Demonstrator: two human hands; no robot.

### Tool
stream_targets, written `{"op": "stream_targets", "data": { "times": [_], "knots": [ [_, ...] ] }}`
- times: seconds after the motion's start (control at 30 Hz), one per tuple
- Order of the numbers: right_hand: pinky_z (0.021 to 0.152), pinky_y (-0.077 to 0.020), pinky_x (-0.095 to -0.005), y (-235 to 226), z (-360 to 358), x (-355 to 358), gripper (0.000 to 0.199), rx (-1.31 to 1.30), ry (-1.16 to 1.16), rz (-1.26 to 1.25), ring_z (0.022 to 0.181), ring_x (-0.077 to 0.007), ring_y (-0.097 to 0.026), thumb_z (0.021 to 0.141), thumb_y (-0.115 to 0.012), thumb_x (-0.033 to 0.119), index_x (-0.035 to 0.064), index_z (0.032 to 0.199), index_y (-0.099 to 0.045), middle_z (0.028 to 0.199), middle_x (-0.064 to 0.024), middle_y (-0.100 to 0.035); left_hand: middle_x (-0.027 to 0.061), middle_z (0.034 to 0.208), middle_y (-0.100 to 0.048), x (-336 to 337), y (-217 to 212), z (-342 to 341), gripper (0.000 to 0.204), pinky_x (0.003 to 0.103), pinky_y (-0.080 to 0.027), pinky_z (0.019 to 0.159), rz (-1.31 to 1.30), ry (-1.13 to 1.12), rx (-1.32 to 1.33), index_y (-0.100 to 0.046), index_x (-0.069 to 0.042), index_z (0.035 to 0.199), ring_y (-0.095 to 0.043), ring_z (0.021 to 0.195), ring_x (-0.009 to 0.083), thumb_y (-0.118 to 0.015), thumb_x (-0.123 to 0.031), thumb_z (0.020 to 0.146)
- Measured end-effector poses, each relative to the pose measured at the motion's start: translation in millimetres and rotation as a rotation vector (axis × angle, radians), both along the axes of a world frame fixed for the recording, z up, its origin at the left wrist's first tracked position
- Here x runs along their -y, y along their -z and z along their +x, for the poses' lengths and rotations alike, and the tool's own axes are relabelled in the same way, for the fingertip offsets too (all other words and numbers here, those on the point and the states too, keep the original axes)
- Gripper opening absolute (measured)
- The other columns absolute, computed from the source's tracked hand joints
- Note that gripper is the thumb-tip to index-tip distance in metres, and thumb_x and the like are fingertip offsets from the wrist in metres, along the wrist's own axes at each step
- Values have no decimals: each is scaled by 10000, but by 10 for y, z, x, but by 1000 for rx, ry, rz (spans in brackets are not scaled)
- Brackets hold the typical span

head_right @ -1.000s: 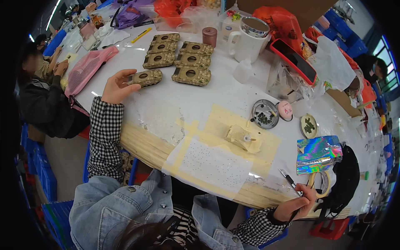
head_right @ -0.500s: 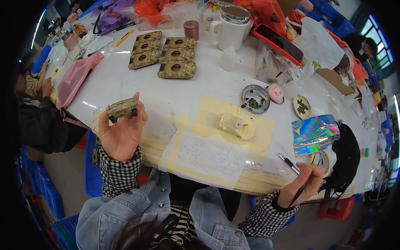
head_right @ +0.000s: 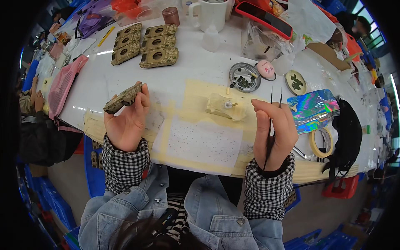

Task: Painting camouflage patterns on plastic toy tank parts.

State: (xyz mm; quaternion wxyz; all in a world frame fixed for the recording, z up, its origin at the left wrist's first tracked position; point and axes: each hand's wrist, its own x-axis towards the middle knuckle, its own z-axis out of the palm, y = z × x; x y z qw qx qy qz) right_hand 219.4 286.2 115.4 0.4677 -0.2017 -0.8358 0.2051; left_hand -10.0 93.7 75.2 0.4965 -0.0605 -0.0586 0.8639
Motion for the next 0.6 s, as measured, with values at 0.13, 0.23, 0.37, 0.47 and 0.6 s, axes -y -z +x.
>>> {"op": "stream_targets", "data": {
  "times": [0.13,0.23,0.37,0.47,0.6],
  "knots": [
    [604,-423,-282,-2,-25,23,159,110,31,15,662,-199,-544,808,-668,-7,28,962,-684,759,-100,-581,314,1333,-361,-19,7,0,552,410,-399,1094,30,3,-21,-311,131,1324,-382,1268,375,-499,-189,914],
    [606,-429,-288,-3,-35,14,166,146,27,28,668,-213,-553,786,-687,-11,25,948,-685,757,-96,-583,327,1361,-334,-32,23,-1,563,406,-395,1097,40,22,-40,-301,128,1338,-379,1276,377,-493,-194,917],
    [615,-436,-298,25,-56,4,171,166,26,35,679,-217,-558,766,-704,-13,18,934,-685,762,-97,-589,336,1377,-316,-21,16,2,561,407,-393,1097,42,30,-50,-305,123,1344,-392,1271,371,-480,-204,923],
    [623,-437,-301,28,-76,-1,177,195,27,39,688,-217,-558,756,-711,-16,15,928,-683,758,-94,-591,332,1377,-328,-34,31,-8,551,412,-391,1096,35,39,-92,-315,116,1343,-397,1276,368,-468,-214,929],
    [626,-436,-304,59,-95,-10,190,215,23,47,692,-218,-553,743,-721,-13,15,926,-679,743,-84,-590,304,1424,-254,-47,27,4,592,401,-398,1091,-42,31,-167,-243,90,1393,-393,1255,352,-490,-167,920]
  ]
}}
